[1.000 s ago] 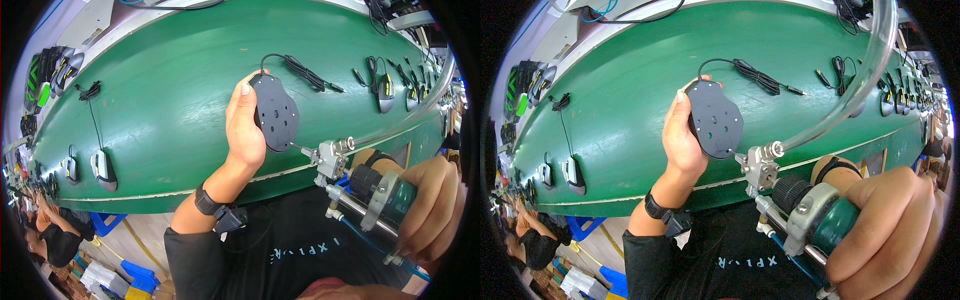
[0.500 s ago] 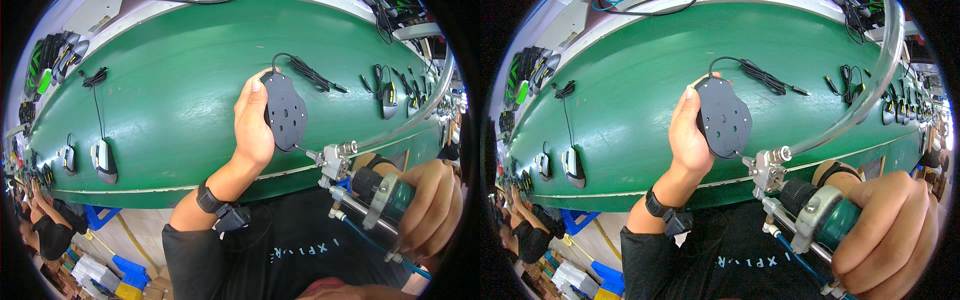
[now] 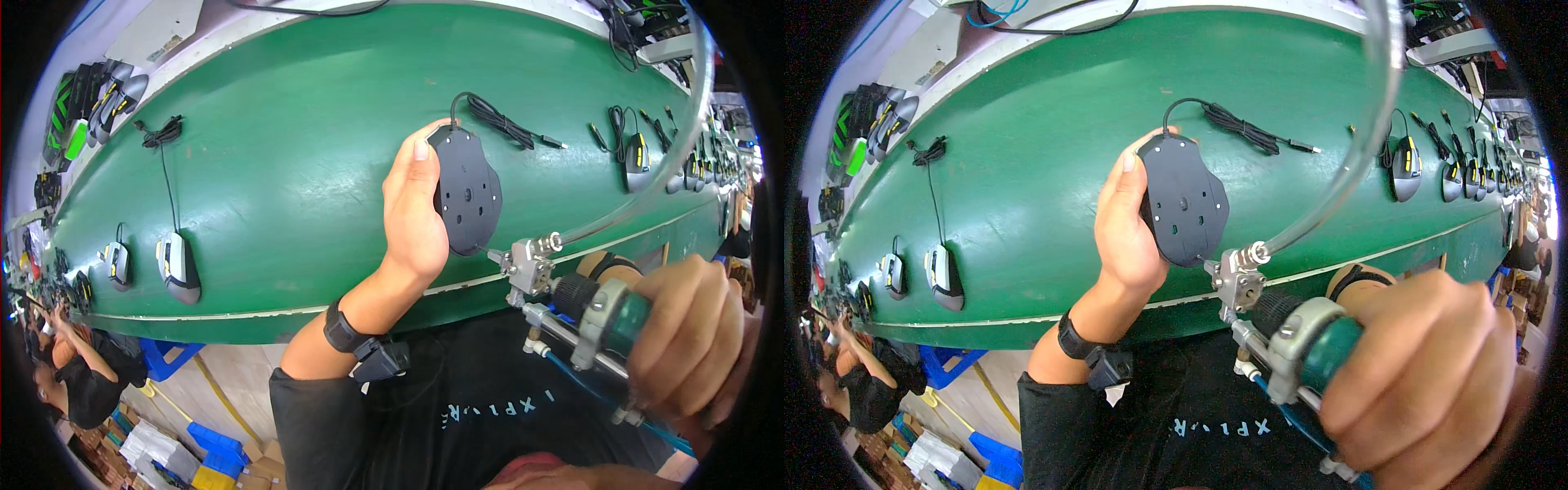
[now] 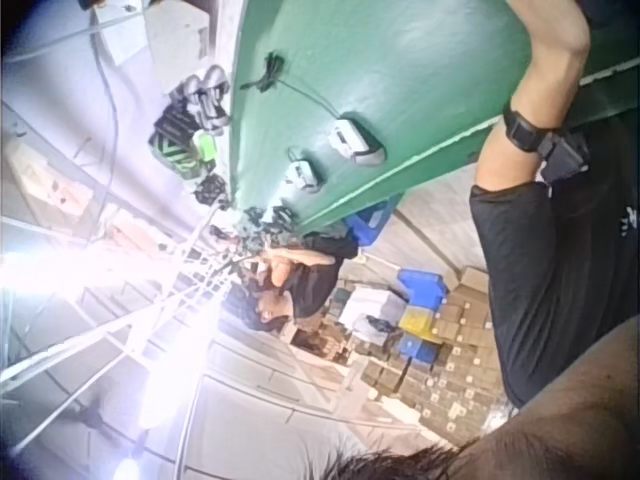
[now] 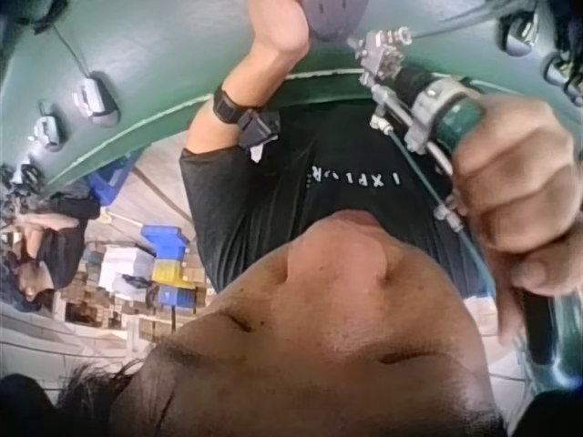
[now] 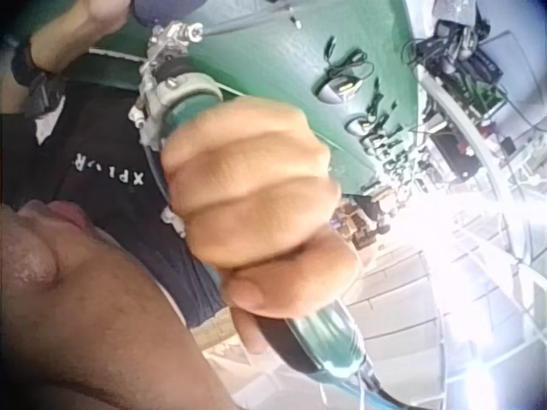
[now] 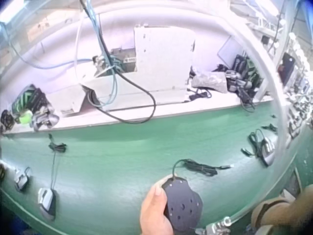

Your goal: The recorder uses an electric screwdriver to fasten components of computer mice on a factory assembly line.

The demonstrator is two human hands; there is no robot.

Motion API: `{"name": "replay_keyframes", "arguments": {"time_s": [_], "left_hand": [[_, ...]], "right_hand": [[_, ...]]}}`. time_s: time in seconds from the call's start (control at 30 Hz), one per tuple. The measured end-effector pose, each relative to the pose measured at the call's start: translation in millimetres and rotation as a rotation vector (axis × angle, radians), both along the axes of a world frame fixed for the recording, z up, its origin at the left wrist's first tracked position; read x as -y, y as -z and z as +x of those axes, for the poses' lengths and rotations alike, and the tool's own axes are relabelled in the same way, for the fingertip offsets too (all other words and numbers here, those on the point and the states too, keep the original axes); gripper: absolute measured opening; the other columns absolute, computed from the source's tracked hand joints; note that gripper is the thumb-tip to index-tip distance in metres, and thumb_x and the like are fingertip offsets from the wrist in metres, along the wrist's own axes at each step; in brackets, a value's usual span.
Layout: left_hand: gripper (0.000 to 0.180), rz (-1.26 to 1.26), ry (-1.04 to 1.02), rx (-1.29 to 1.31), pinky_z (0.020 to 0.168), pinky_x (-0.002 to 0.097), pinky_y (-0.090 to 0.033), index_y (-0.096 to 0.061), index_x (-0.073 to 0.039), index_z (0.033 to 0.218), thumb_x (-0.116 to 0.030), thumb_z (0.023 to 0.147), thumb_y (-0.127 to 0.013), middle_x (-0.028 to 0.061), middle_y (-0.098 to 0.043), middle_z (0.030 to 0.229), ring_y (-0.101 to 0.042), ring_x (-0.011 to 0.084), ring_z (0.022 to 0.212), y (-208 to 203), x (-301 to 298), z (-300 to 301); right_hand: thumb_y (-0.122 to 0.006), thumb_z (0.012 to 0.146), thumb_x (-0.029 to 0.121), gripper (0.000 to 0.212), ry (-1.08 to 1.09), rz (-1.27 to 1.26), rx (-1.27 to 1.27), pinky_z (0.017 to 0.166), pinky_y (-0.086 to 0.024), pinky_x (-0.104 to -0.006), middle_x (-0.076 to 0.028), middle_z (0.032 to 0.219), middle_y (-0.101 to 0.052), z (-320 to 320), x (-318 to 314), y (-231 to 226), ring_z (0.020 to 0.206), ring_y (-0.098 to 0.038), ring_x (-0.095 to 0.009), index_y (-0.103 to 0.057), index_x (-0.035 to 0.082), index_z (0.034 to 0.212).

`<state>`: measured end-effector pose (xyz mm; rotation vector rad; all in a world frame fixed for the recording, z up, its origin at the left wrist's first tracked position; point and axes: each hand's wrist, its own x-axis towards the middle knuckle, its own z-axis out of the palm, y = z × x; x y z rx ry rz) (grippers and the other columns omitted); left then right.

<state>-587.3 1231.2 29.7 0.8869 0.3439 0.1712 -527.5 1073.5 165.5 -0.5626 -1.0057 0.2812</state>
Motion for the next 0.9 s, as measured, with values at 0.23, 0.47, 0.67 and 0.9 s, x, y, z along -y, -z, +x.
{"name": "replay_keyframes", "arguments": {"time_s": [0.23, 0.47, 0.67, 0.9], "left_hand": [[0.043, -0.164, -0.013, -0.158, 0.088, 0.0363, -0.053, -0.049, 0.002, 0.130, -0.032, 0.106, -0.037, 0.0139, -0.061, 0.115, -0.063, 0.0217, 0.100, 4.4, -7.6, 1.3], [0.055, 1.037, 0.192, -0.137, 0.092, 0.0419, -0.048, -0.048, 0.001, 0.130, -0.035, 0.092, -0.065, 0.0192, -0.057, 0.117, -0.060, 0.0310, 0.106, 3.4, -3.1, 12.4], [0.059, 1.763, 0.292, -0.043, 0.069, 0.0537, -0.055, -0.046, 0.000, 0.124, -0.041, 0.087, -0.066, 0.0258, -0.052, 0.104, -0.062, 0.0468, 0.087, -37.3, 76.4, 59.6], [0.056, 2.254, 0.576, 0.276, 0.088, 0.0488, -0.051, -0.047, -0.013, 0.131, -0.046, 0.088, -0.062, 0.0153, -0.056, 0.110, -0.064, 0.0359, 0.098, -75.1, 128.1, 104.6]], "right_hand": [[-0.079, 0.083, 0.030, 0.040, 0.244, -0.041, 0.010, 0.036, -0.047, -0.0222, -0.004, 0.060, -0.062, -6.8, -2.6, -10.7, 0.041, -0.056, -0.012, -0.052, 0.003, 0.095], [-0.077, 0.083, 0.043, 0.055, 0.205, -0.245, 0.058, 0.045, -0.046, -0.0289, -0.004, 0.063, -0.056, 2.5, 62.4, -54.7, 0.049, -0.055, -0.016, -0.048, 0.003, 0.108], [-0.079, 0.080, 0.039, 0.064, 0.141, -0.225, -0.234, 0.045, -0.037, -0.0251, -0.006, 0.065, -0.052, -11.7, 82.0, -54.9, 0.052, -0.050, -0.013, -0.045, -0.005, 0.113], [-0.075, 0.084, 0.028, 0.038, 0.576, -0.678, 0.370, 0.077, -0.050, -0.0349, -0.007, 0.091, -0.068, 4.3, 123.9, -62.5, 0.091, -0.063, -0.015, -0.061, 0.002, 0.108]]}}
